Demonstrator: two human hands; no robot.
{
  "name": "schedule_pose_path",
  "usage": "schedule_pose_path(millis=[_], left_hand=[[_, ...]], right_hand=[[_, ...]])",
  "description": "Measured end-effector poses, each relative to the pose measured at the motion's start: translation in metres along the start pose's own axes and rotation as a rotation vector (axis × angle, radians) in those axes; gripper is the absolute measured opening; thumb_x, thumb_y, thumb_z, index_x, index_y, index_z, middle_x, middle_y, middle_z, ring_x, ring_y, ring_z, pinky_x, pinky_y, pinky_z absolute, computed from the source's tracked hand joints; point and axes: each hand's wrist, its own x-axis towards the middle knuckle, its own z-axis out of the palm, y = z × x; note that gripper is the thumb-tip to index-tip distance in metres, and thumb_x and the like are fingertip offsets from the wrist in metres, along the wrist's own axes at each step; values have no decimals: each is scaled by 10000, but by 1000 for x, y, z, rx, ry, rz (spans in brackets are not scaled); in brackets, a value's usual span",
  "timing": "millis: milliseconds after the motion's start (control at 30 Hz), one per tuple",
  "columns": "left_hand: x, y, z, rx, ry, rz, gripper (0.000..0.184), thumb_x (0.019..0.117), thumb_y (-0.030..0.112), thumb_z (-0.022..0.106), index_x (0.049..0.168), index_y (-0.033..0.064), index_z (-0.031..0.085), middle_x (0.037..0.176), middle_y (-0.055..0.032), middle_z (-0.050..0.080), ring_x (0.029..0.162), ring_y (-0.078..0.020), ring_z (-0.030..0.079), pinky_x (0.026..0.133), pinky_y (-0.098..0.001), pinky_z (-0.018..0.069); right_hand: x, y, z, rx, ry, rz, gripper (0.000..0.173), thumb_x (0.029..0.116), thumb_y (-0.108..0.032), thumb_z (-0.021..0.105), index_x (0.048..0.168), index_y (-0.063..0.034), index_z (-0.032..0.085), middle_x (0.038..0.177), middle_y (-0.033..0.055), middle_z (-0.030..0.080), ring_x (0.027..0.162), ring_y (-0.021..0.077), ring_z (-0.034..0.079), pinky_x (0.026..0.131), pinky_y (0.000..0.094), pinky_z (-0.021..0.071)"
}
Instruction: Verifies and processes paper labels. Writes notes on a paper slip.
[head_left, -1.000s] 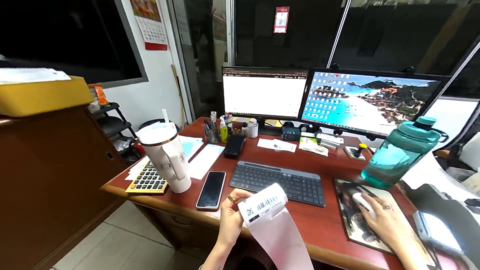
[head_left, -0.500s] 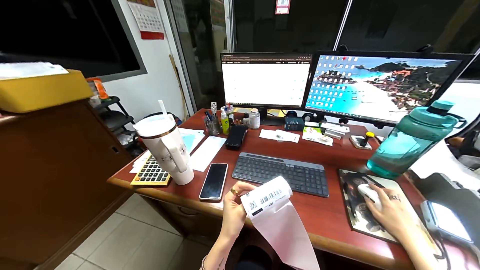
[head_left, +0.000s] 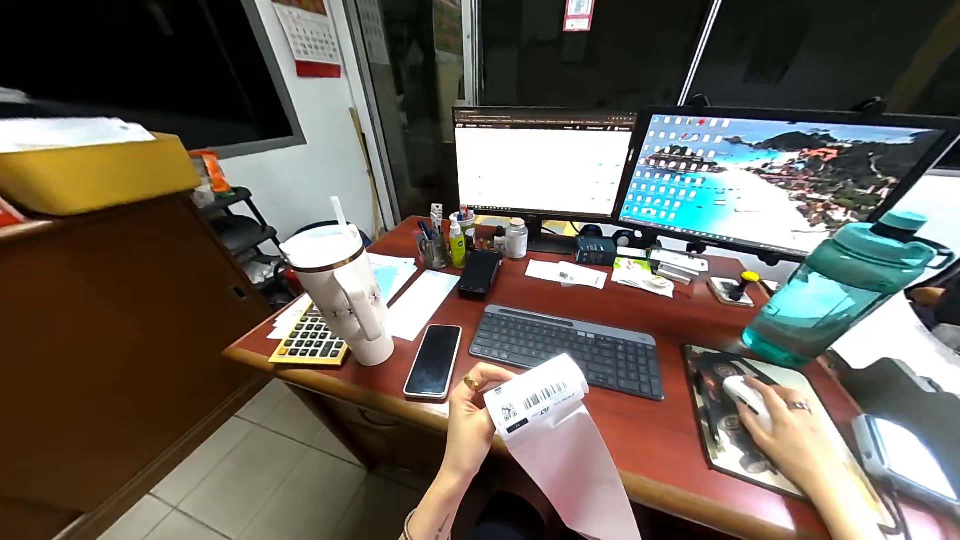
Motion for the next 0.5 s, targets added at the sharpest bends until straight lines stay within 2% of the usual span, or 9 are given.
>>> schedule_pose_path(millis=[267, 367, 400, 433, 500], left_hand=[[-3, -1, -6, -14, 23, -12, 227, 863, -118, 641, 1048, 2, 695, 996, -65, 755, 893, -116, 733, 829, -275, 618], [-5, 2, -8, -15, -18, -13, 222, 864, -92, 666, 1061, 5, 702, 1011, -73, 754, 900, -119, 732, 833, -275, 616], [-6, 3, -8, -15, -67, -6, 215, 868, -55, 689, 1068, 21, 711, 1018, -65, 756, 909, -113, 729, 840, -270, 612], [-7, 5, -7, -9, -132, 5, 207, 876, -3, 707, 1076, 50, 715, 1028, -50, 758, 924, -100, 725, 846, -258, 606], [-7, 5, 0, 0, -271, 51, 196, 895, 67, 723, 1090, 75, 715, 1055, -44, 760, 968, -96, 723, 864, -253, 600]], right_hand=[[-1, -4, -4, -30, -3, 52, 610, 937, -389, 573, 1435, -38, 551, 1308, 383, 569, 1204, 614, 543, 985, 737, 414], [-2, -17, -10, -61, 54, 57, 675, 947, -525, 537, 1455, -81, 541, 1401, 370, 522, 1265, 642, 477, 986, 793, 344], [-2, -31, -12, -27, 90, 37, 675, 964, -544, 528, 1443, -69, 552, 1411, 355, 526, 1274, 626, 483, 998, 783, 344], [-1, -52, -15, 48, 111, 15, 644, 989, -520, 530, 1420, -43, 570, 1395, 322, 560, 1270, 571, 523, 1010, 739, 386], [1, -109, -24, 359, 51, -39, 505, 1032, -395, 546, 1321, 12, 618, 1244, 233, 677, 1127, 387, 665, 924, 579, 530]])
